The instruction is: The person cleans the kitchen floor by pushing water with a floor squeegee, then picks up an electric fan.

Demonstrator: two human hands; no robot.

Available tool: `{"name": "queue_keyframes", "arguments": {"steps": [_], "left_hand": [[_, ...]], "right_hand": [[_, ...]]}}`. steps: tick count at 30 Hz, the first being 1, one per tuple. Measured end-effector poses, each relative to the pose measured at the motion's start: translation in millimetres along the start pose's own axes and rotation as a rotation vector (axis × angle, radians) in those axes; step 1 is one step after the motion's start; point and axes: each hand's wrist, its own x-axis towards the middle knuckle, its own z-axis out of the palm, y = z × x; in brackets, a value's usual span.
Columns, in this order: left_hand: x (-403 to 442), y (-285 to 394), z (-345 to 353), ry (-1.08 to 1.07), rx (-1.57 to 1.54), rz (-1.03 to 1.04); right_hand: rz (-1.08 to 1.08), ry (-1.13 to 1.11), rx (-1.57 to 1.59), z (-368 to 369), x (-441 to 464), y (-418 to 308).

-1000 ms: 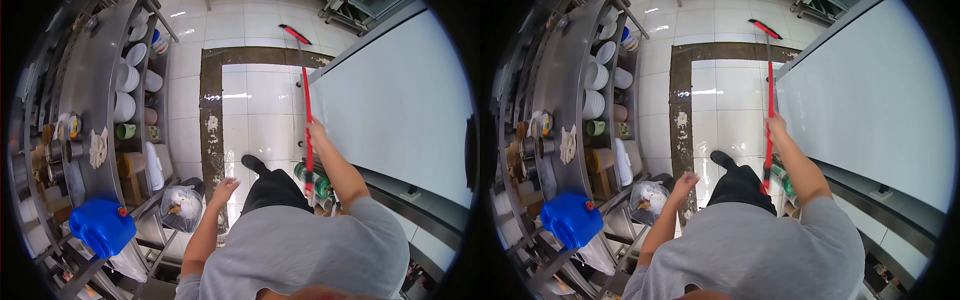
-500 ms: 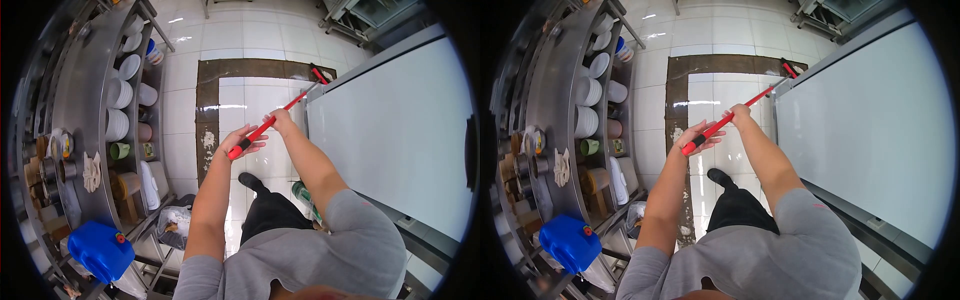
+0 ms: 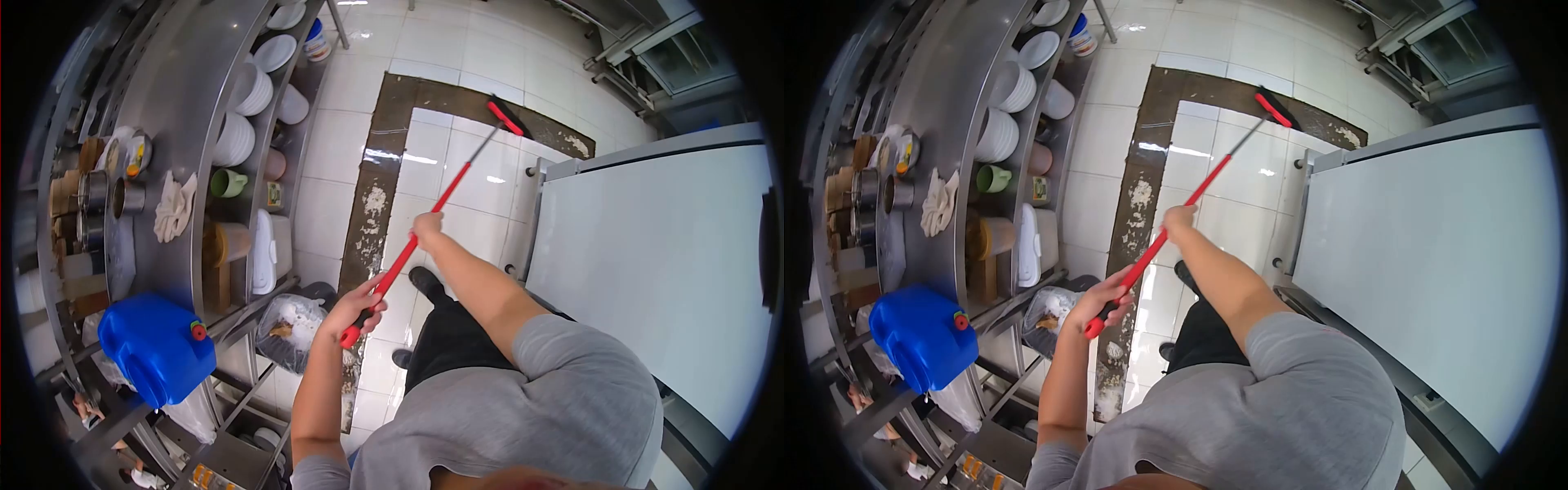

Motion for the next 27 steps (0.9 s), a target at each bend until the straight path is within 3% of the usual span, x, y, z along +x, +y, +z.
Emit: {"name": "queue_keyframes", "arguments": {"steps": [3, 8, 11, 13, 15, 16, 18, 19, 22, 25, 27], "left_hand": [[-47, -15, -12, 0.102, -0.094, 0.085], [-69, -31, -14, 0.195, -0.215, 0.226], [-58, -32, -7, 0.226, -0.275, 0.319], [-56, -31, 4, 0.264, -0.250, 0.293], [-50, -41, 22, 0.306, -0.184, 0.260], [-44, -46, 42, 0.244, -0.302, 0.270], [-23, -66, 83, 0.147, -0.395, 0.284], [-9, -79, 99, 0.103, -0.368, 0.284], [20, -111, 117, -0.065, 0.093, 0.017], [19, -120, 87, 0.079, 0.414, 0.164], [4, -118, 53, 0.303, 0.560, 0.321]], "right_hand": [[-0.036, -0.138, -0.074, 36, -65, 8], [-0.061, -0.302, -0.191, 80, -84, 15], [-0.126, -0.431, -0.207, 104, -76, 8], [-0.110, -0.397, -0.270, 106, -72, 1], [-0.191, -0.395, -0.388, 96, -30, -6], [-0.300, -0.399, -0.517, 92, 12, -11], [-0.425, -0.393, -0.729, 64, 78, -15], [-0.348, -0.416, -0.750, 40, 91, -20], [-0.443, -0.255, -1.160, -53, 87, -59], [-0.396, -0.242, -1.354, -121, 28, -83], [-0.496, -0.261, -1.510, -177, 28, -66]]}}
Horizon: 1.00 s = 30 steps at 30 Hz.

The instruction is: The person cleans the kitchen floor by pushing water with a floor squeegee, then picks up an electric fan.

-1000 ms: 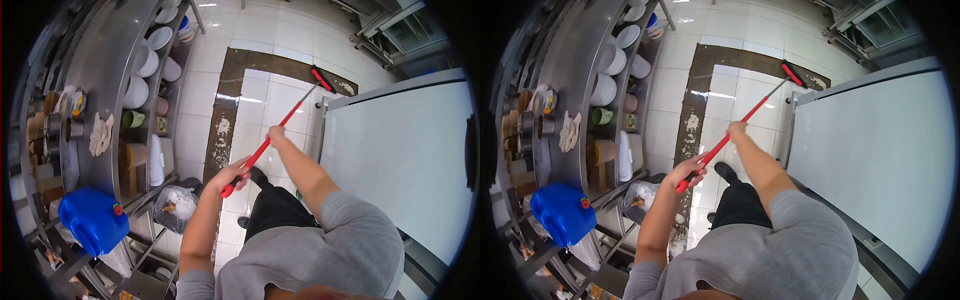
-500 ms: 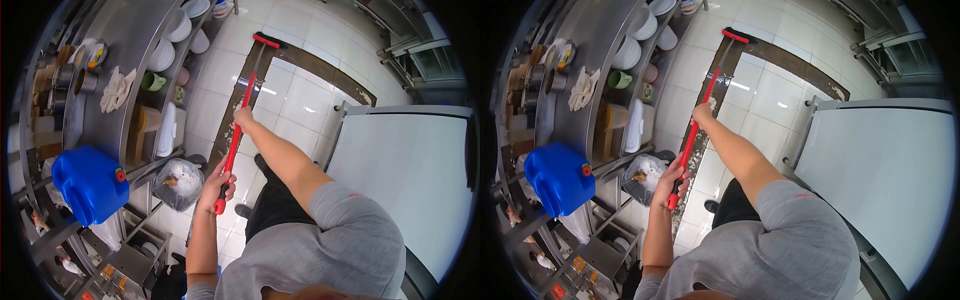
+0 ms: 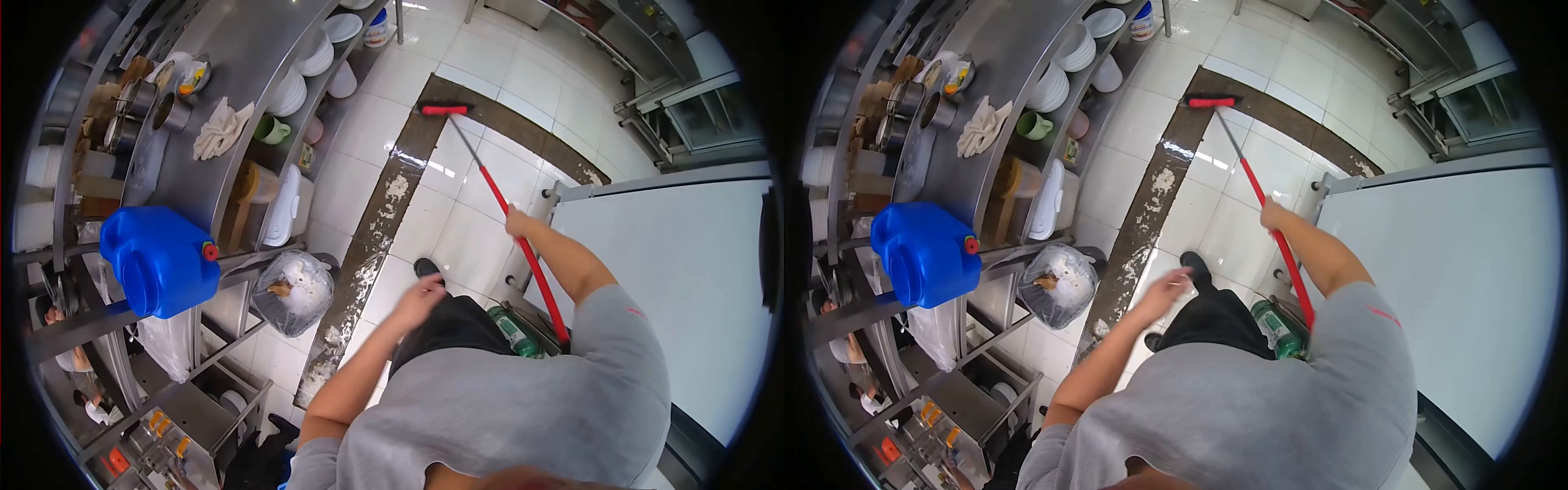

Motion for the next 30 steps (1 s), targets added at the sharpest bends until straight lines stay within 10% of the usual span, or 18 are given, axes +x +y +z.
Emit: {"name": "queue_keyframes", "arguments": {"steps": [2, 6, 11, 21, 30], "left_hand": [[-9, -34, -30, 0.246, 0.245, -0.001], [-44, -112, -66, 0.458, 0.337, 0.017], [-82, -145, -56, 0.523, 0.085, -0.269], [-91, -164, -24, 0.529, 0.179, -0.332], [-55, -236, -55, 0.494, 0.250, -0.410]], "right_hand": [[-0.031, 0.031, -0.161, 4, -53, 38], [0.051, -0.203, 0.503, -50, -167, 44], [-0.033, -0.062, 0.720, -60, -106, 38], [-0.200, 0.047, 0.006, -18, 63, -7], [-0.049, -0.323, 0.220, -60, -214, 31]]}}
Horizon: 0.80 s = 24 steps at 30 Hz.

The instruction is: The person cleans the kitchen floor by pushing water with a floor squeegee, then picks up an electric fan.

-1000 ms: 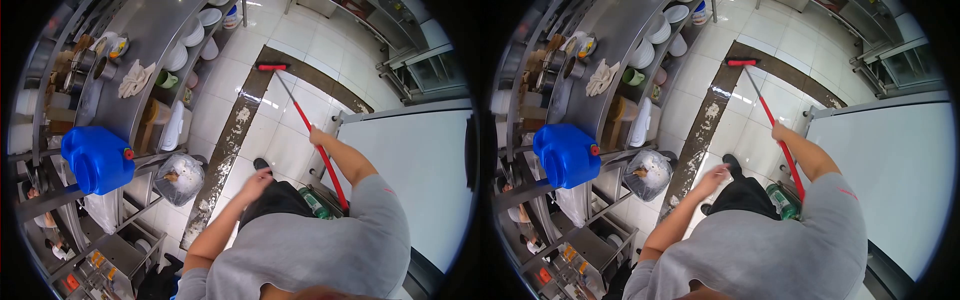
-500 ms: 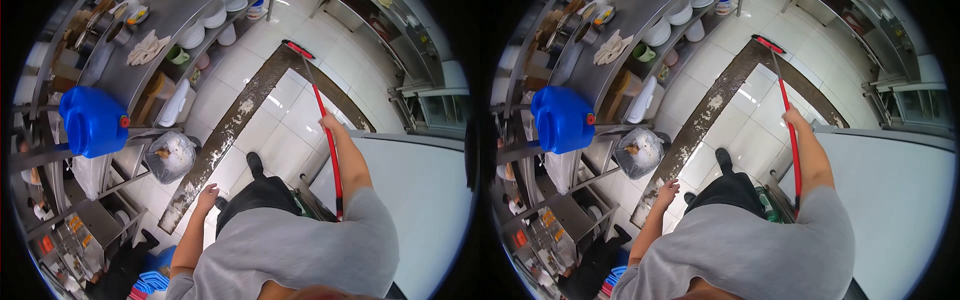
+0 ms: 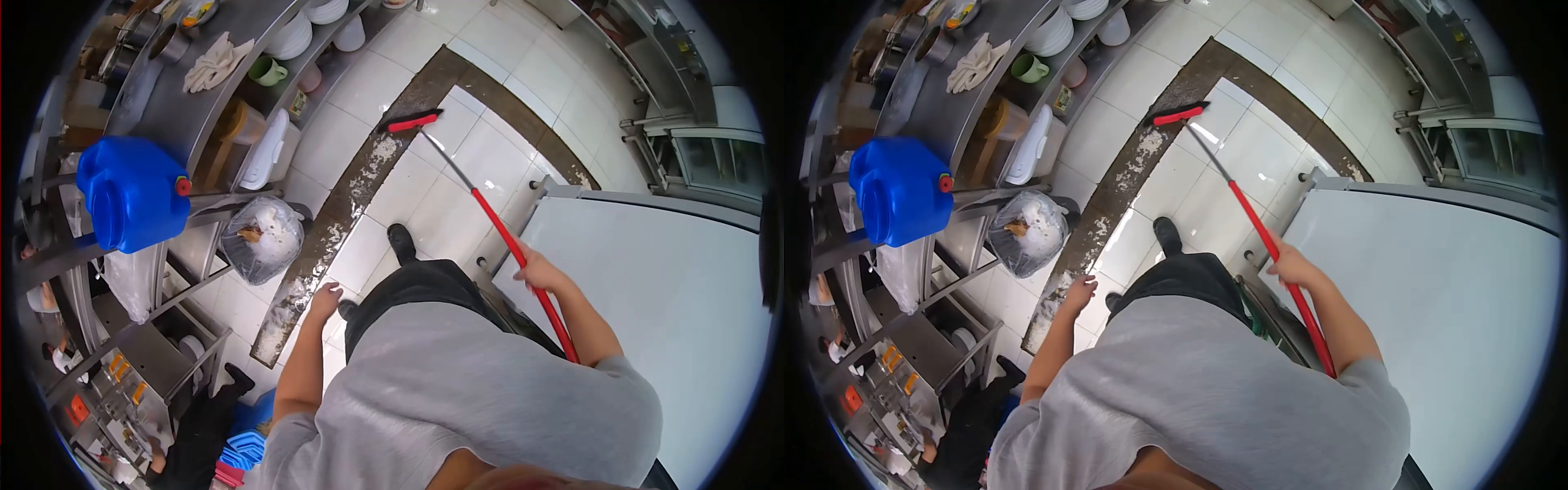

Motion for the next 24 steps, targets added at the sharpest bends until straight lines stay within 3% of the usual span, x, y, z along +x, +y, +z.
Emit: {"name": "queue_keyframes", "arguments": {"steps": [3, 4, 6, 8, 10, 12, 13, 15, 17, 19, 24], "left_hand": [[6, 2, -2, 0.073, 0.010, 0.011], [1, 5, -4, 0.094, 0.010, 0.015], [-14, 7, -3, 0.096, -0.117, -0.038], [-25, -1, -1, 0.090, -0.132, -0.062], [-41, -11, 4, 0.112, -0.098, -0.093], [-57, -23, 6, 0.144, -0.062, -0.126], [-62, -40, 9, 0.155, -0.085, -0.149], [-83, -47, 7, 0.189, -0.164, -0.219], [-104, -61, 11, 0.218, -0.214, -0.273], [-106, -97, 25, 0.173, -0.158, -0.314], [-70, -161, 53, 0.055, -0.121, -0.315]], "right_hand": [[0.014, -0.011, 0.002, 1, -28, -24], [-0.083, 0.057, -0.020, -7, -8, -23], [-0.266, 0.173, -0.039, -21, 53, -17], [-0.078, 0.112, 0.061, -49, 100, -74], [-0.163, 0.212, 0.279, -68, 212, -89], [-0.335, 0.513, -0.200, -77, 299, -120], [-0.318, 0.471, -0.127, -71, 308, -141], [-0.286, 0.390, 0.018, -54, 312, -194], [-0.361, 0.285, -0.103, -38, 323, -187], [-0.444, 0.252, -0.204, -20, 322, -154], [-0.269, 0.041, -0.372, 22, 180, -43]]}}
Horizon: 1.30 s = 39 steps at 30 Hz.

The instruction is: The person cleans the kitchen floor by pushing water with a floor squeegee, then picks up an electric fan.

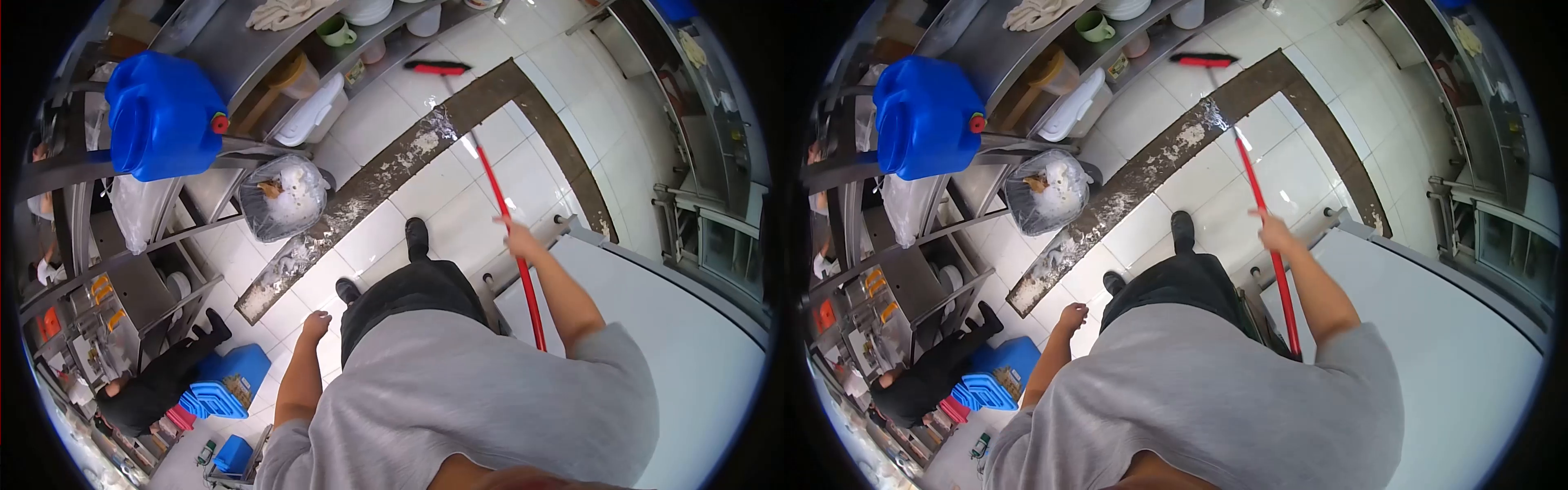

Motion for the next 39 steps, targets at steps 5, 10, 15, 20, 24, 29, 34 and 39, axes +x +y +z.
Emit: {"name": "queue_keyframes", "arguments": {"steps": [5, 10, 15, 20, 24, 29, 34, 39], "left_hand": [[38, 66, -5, 0.075, -0.081, 0.166], [35, 144, -10, 0.080, -0.293, 0.264], [4, 150, 0, 0.028, -0.231, 0.147], [-11, 78, 18, 0.041, -0.168, 0.062], [-34, 31, 18, 0.085, -0.129, 0.000], [-25, 6, 21, 0.062, -0.155, 0.019], [9, -5, 30, 0.034, -0.274, 0.131], [19, -54, 10, 0.054, -0.311, 0.228]], "right_hand": [[0.129, -0.220, 0.123, -18, -169, -54], [0.073, -0.231, -0.033, -33, -171, -81], [-0.106, -0.094, -0.125, 5, 5, -76], [0.076, -0.080, 0.031, 41, 95, -126], [0.019, 0.001, -0.097, 65, 93, -111], [-0.141, 0.062, -0.343, 95, 11, -18], [0.175, -0.152, -0.232, 113, -186, -88], [0.233, -0.066, 0.107, 133, -235, -123]]}}
